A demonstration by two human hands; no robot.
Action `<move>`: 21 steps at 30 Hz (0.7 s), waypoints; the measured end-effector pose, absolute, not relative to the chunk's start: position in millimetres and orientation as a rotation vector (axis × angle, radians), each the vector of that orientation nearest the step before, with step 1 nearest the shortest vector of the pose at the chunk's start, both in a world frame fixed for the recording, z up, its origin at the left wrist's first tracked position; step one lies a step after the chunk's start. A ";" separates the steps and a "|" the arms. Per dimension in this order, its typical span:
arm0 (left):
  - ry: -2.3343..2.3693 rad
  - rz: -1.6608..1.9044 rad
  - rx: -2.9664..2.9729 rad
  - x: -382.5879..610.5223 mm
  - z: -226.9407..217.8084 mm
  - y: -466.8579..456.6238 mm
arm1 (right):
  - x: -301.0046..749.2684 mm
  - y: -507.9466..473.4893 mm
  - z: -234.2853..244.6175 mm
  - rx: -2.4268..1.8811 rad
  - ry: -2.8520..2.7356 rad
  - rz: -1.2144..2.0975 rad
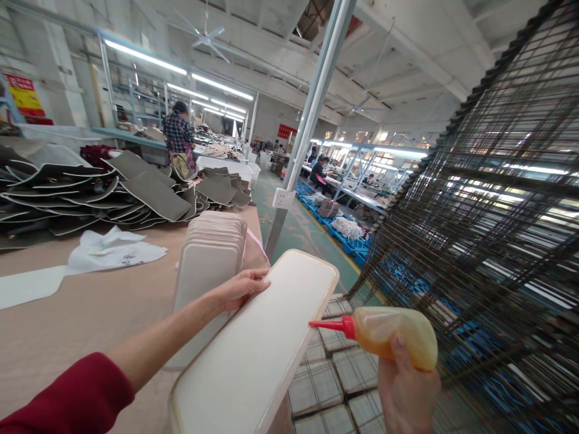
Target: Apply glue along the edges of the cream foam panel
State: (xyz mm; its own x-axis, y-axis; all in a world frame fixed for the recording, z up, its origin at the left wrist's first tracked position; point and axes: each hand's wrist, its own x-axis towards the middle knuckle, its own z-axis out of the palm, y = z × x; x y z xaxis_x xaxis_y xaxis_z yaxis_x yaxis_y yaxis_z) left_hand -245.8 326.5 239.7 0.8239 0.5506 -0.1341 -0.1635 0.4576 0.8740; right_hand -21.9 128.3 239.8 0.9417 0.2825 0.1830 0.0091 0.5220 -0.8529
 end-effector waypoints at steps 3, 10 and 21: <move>0.456 0.463 1.005 -244.9 241.4 326.1 | -24.8 126.9 243.9 -1.035 -0.313 0.162; 0.487 0.468 1.010 -242.3 246.4 325.9 | -28.1 124.7 247.8 -1.007 -0.303 0.185; 0.505 0.474 1.000 -229.9 248.6 335.8 | -32.9 115.9 249.8 -1.103 -0.387 0.133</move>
State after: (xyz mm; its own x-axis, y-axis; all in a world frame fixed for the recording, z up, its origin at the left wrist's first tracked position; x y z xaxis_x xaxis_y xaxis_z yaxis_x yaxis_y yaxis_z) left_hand -229.9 335.8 248.6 0.7883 0.5884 -0.1800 -0.1426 0.4593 0.8768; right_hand -32.9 115.9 249.8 0.9256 0.2943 0.2381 0.0851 0.4512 -0.8883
